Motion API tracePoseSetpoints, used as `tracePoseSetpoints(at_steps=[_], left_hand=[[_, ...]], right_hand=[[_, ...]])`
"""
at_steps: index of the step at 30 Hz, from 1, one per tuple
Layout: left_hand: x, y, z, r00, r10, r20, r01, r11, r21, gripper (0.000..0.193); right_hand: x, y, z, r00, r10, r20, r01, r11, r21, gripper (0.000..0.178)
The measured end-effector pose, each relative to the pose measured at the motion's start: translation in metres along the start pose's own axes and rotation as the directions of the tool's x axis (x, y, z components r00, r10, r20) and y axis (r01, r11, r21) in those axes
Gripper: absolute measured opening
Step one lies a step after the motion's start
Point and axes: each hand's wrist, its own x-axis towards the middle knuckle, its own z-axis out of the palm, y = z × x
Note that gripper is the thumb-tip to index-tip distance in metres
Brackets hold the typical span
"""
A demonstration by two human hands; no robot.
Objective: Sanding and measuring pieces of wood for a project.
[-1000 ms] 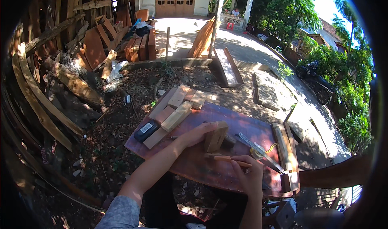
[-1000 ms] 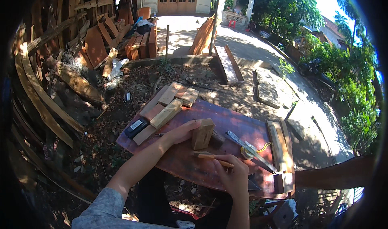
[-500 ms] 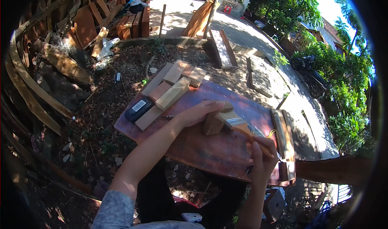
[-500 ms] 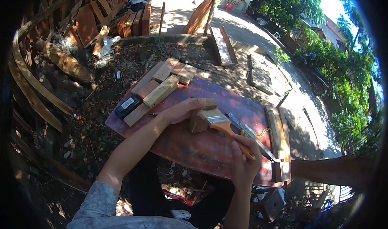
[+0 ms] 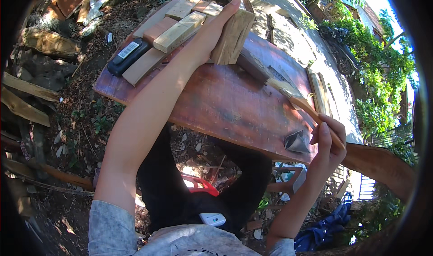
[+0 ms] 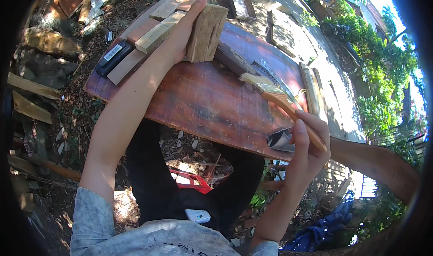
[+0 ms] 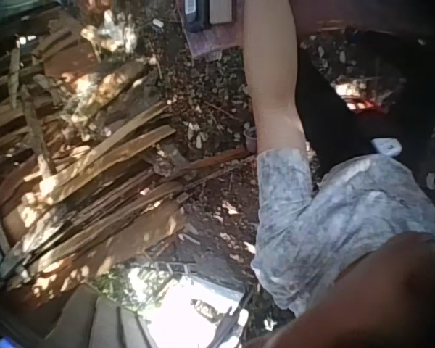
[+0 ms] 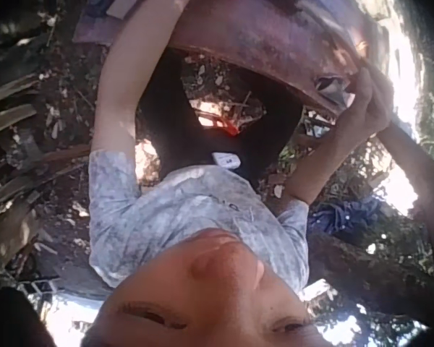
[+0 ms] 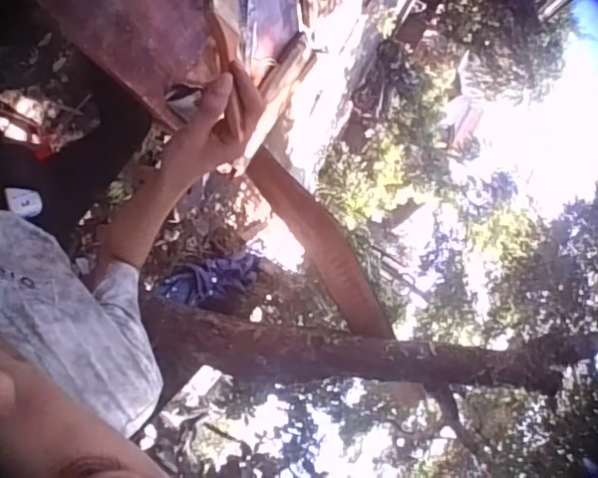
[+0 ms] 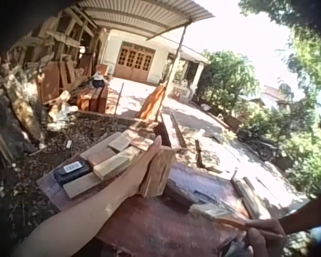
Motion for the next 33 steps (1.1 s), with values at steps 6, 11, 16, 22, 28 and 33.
tracePoseSetpoints(at_steps=[6,11,16,22,28,33], left_hand=[[0.0,0.004,-0.002,0.998,0.001,-0.062,-0.001,1.0,-0.01,0.084],[0.0,0.002,-0.004,0.995,0.024,-0.093,-0.027,0.999,-0.034,0.083],[-0.006,-0.004,-0.008,0.974,0.11,-0.199,-0.096,0.992,0.078,0.088],[-0.043,0.007,0.008,0.961,0.204,-0.187,-0.17,0.969,0.18,0.086],[-0.073,0.02,0.016,0.966,0.209,-0.152,-0.198,0.977,0.083,0.082],[-0.098,0.041,0.013,0.968,0.242,-0.062,-0.225,0.952,0.208,0.089]], right_hand=[[0.015,-0.015,0.042,0.973,-0.04,0.225,0.055,0.997,-0.061,0.019],[0.021,-0.001,0.082,0.938,-0.058,0.343,0.077,0.996,-0.043,0.018],[-0.016,-0.001,0.068,0.91,-0.084,0.406,0.079,0.996,0.029,0.017],[-0.04,-0.019,0.029,0.88,-0.069,0.469,0.042,0.997,0.069,0.017],[-0.051,-0.049,0.005,0.876,-0.071,0.478,0.059,0.997,0.041,0.021],[-0.057,-0.067,-0.004,0.903,-0.156,0.4,0.114,0.985,0.127,0.023]])
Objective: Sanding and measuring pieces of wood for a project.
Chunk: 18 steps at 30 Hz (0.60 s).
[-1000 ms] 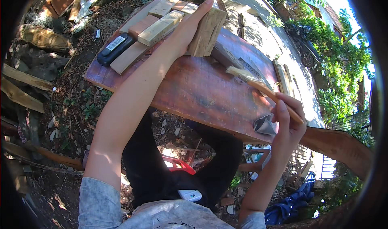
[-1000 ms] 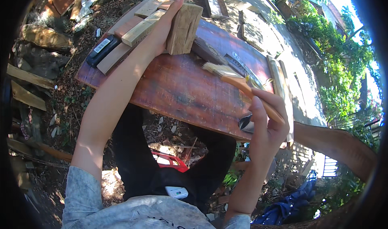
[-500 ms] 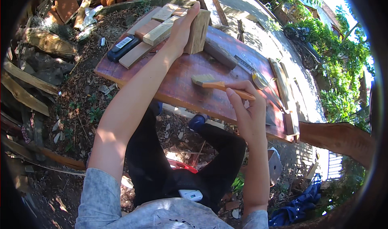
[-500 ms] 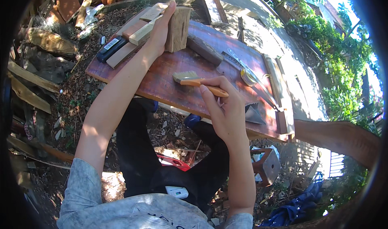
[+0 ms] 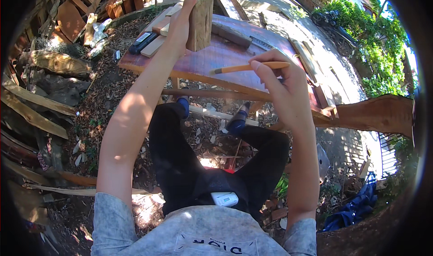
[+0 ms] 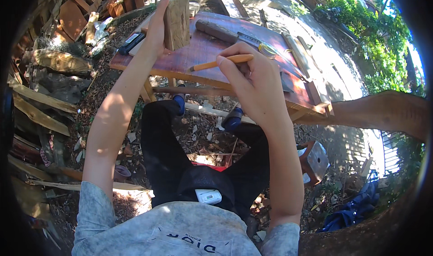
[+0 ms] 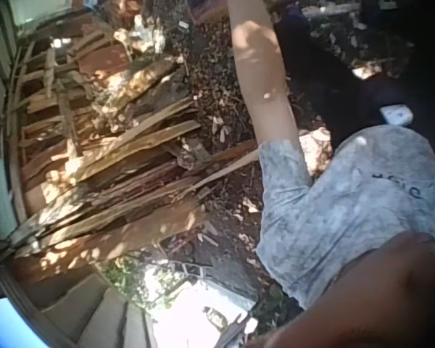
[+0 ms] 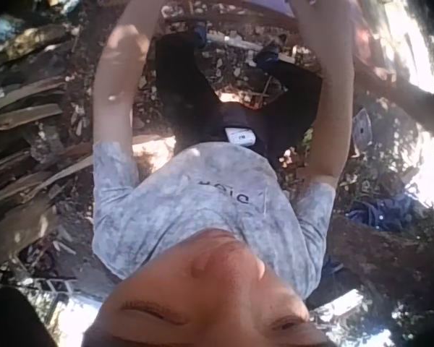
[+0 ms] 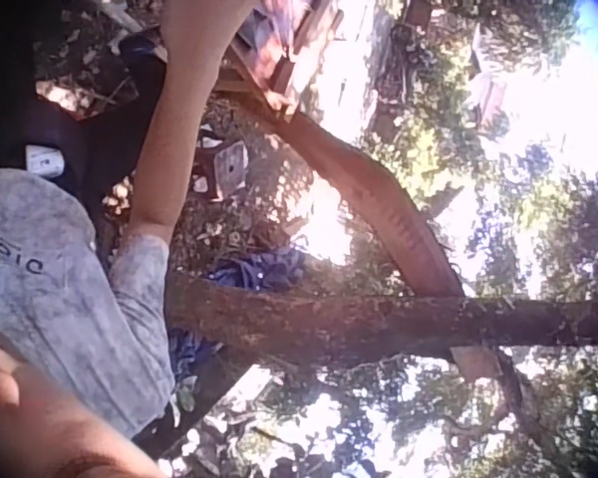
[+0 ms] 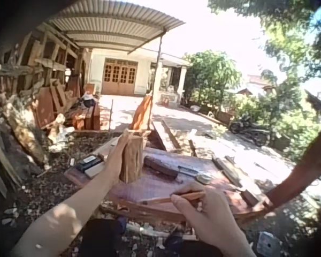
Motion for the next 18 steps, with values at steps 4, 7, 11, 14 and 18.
tracePoseSetpoints(at_steps=[4,7,11,14,18], left_hand=[[-0.029,0.029,0.003,0.996,-0.093,-0.014,0.093,0.995,-0.025,0.089],[-0.034,0.038,0.009,0.982,-0.113,0.151,0.138,0.976,-0.167,0.073],[-0.039,0.026,0.017,0.97,-0.241,0.035,0.243,0.945,-0.219,0.074],[-0.028,0.01,0.01,0.976,-0.164,0.145,0.195,0.953,-0.232,0.068],[-0.032,-0.005,0.039,0.954,-0.239,0.179,0.285,0.909,-0.305,0.066]], right_hand=[[0.008,0.013,0.011,0.999,-0.052,-0.003,0.052,0.998,0.027,0.024],[0.007,0.032,0.017,0.996,-0.085,0.02,0.086,0.994,-0.069,0.024],[-0.007,0.048,0.017,0.997,-0.063,-0.034,0.06,0.995,-0.081,0.025],[-0.011,0.051,0.007,0.982,-0.137,-0.132,0.129,0.989,-0.071,0.025],[-0.015,0.048,-0.013,0.969,-0.082,-0.233,0.077,0.996,-0.034,0.024]])
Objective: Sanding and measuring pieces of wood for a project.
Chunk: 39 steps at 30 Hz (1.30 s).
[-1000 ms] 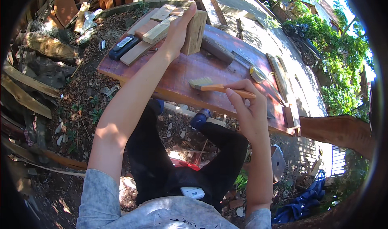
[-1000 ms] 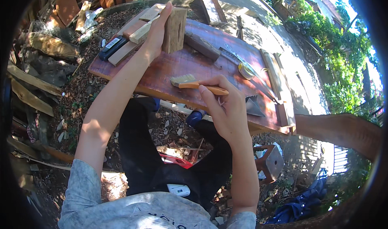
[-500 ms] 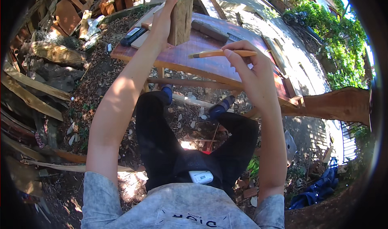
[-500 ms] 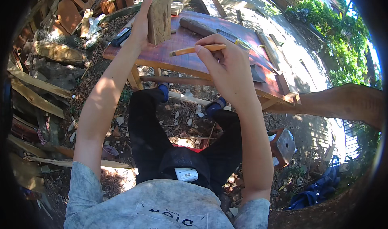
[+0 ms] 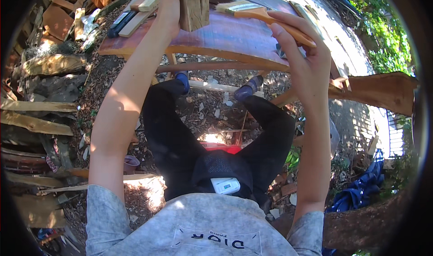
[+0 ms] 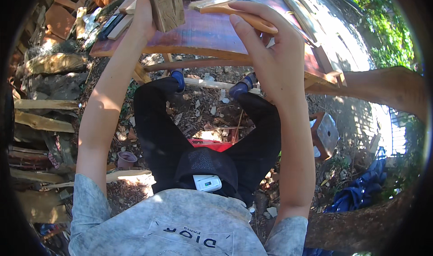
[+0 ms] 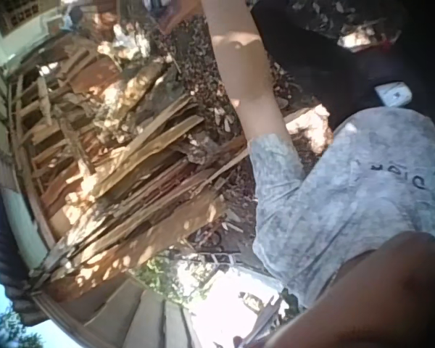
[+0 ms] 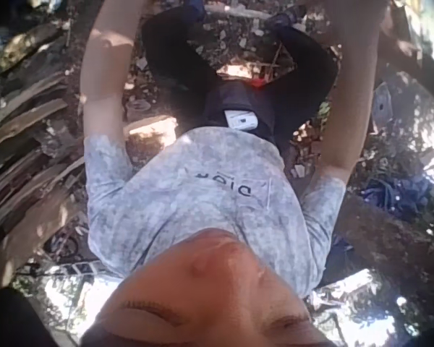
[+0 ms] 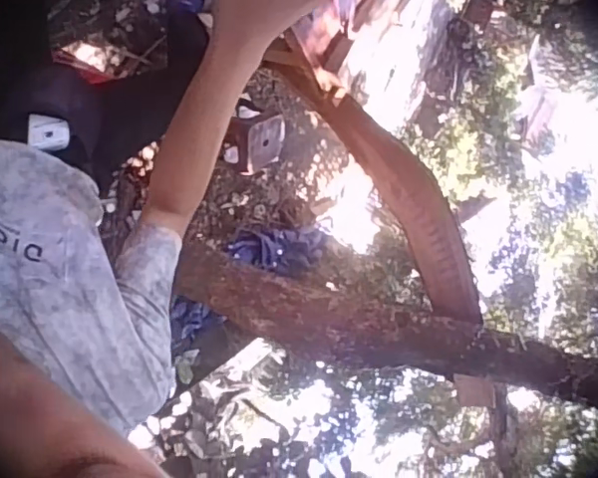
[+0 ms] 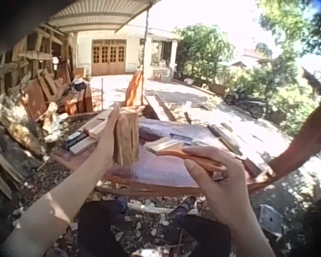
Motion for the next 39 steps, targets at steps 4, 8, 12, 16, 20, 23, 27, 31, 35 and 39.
tracePoseSetpoints(at_steps=[4,8,12,16,20,23,27,31,35,39], left_hand=[[0.016,-0.021,0.01,0.997,0.038,-0.063,-0.036,0.999,0.03,0.065],[0.024,-0.032,0.007,0.999,0.032,-0.043,-0.029,0.997,0.069,0.062],[0.019,-0.03,-0.004,0.999,0.054,-0.007,-0.053,0.995,0.087,0.063],[0.013,-0.035,-0.012,0.986,0.146,-0.079,-0.129,0.973,0.194,0.07],[0.015,-0.04,-0.024,0.979,0.189,-0.08,-0.171,0.966,0.196,0.071],[0.015,-0.035,-0.027,0.989,0.121,-0.08,-0.105,0.977,0.183,0.069],[0.014,-0.035,-0.024,0.99,0.077,-0.119,-0.051,0.976,0.21,0.066],[0.016,-0.036,-0.033,0.995,0.093,-0.038,-0.085,0.979,0.186,0.066],[0.018,-0.042,-0.035,0.983,0.146,-0.11,-0.124,0.975,0.184,0.065],[0.015,-0.042,-0.037,0.989,0.106,-0.108,-0.079,0.971,0.224,0.065]], right_hand=[[-0.011,0.017,0.002,1.0,0.026,0.0,-0.026,1.0,-0.007,0.021],[-0.024,0.017,-0.005,0.983,0.111,0.149,-0.11,0.994,-0.019,0.019],[-0.003,0.004,-0.008,0.993,0.1,0.059,-0.107,0.983,0.149,0.02],[0.012,0.02,0.012,0.996,0.083,0.036,-0.076,0.985,-0.155,0.021],[0.015,0.013,0.01,0.979,0.15,0.14,-0.15,0.989,-0.014,0.022],[0.027,0.018,0.011,0.996,0.083,0.021,-0.082,0.995,-0.049,0.025],[0.025,0.024,0.01,0.963,0.176,0.204,-0.164,0.984,-0.077,0.025],[0.029,0.015,0.006,0.991,0.124,0.051,-0.121,0.991,-0.052,0.025],[0.019,0.022,0.012,0.977,0.048,0.209,-0.02,0.99,-0.138,0.026],[0.024,0.01,0.004,0.992,0.108,0.063,-0.111,0.993,0.042,0.023]])
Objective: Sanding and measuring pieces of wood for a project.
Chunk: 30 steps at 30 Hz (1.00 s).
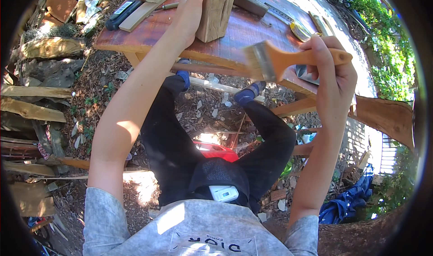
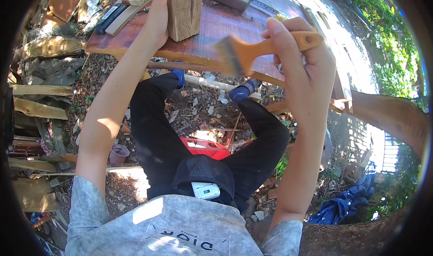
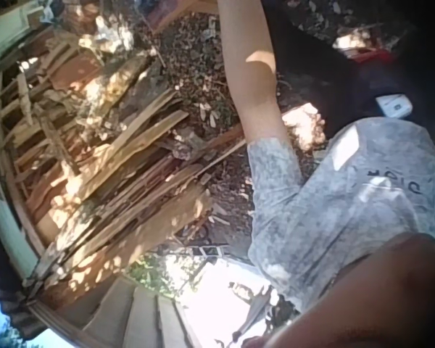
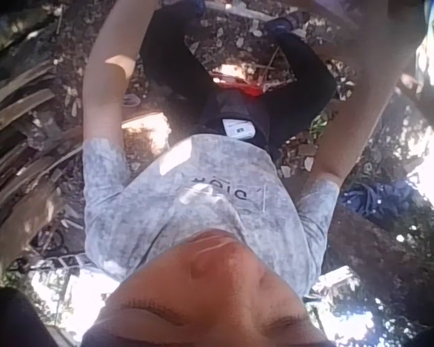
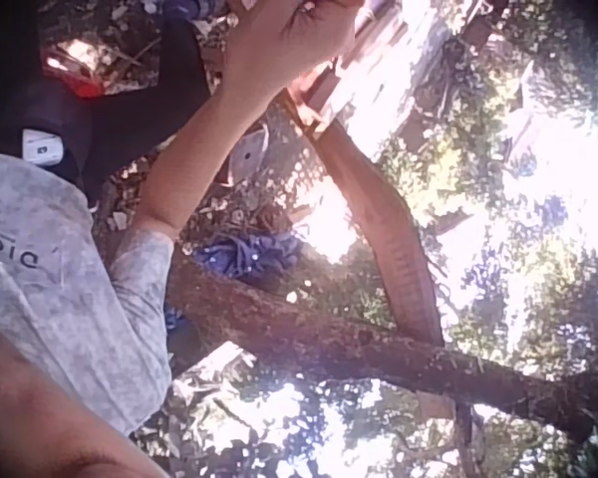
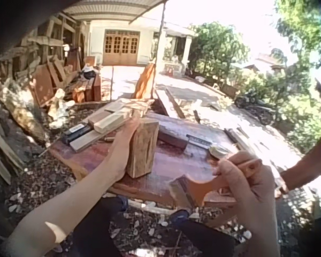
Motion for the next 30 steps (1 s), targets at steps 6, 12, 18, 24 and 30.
tracePoseSetpoints(at_steps=[6,12,18,24,30], left_hand=[[0.003,-0.005,0.001,0.996,0.084,-0.009,-0.084,0.996,-0.028,0.065],[0.005,-0.01,-0.001,0.994,0.106,0.007,-0.105,0.992,-0.072,0.065],[0.009,-0.015,-0.008,0.997,0.075,0.028,-0.072,0.992,-0.108,0.066],[-0.012,0.006,0.011,0.994,0.107,-0.002,-0.106,0.99,0.088,0.09],[-0.012,0.008,0.012,0.992,0.123,0.023,-0.125,0.979,0.158,0.088]], right_hand=[[-0.004,-0.004,-0.006,0.984,-0.13,0.124,0.155,0.963,-0.221,0.024],[0.004,-0.017,-0.011,0.997,-0.074,0.015,0.067,0.779,-0.623,0.021],[-0.001,-0.023,-0.002,0.985,-0.076,0.158,0.103,0.981,-0.167,0.02],[0.005,-0.015,0.007,0.95,-0.192,0.246,0.294,0.811,-0.505,0.02],[-0.002,-0.022,0.011,0.994,-0.077,0.075,0.091,0.972,-0.215,0.018]])
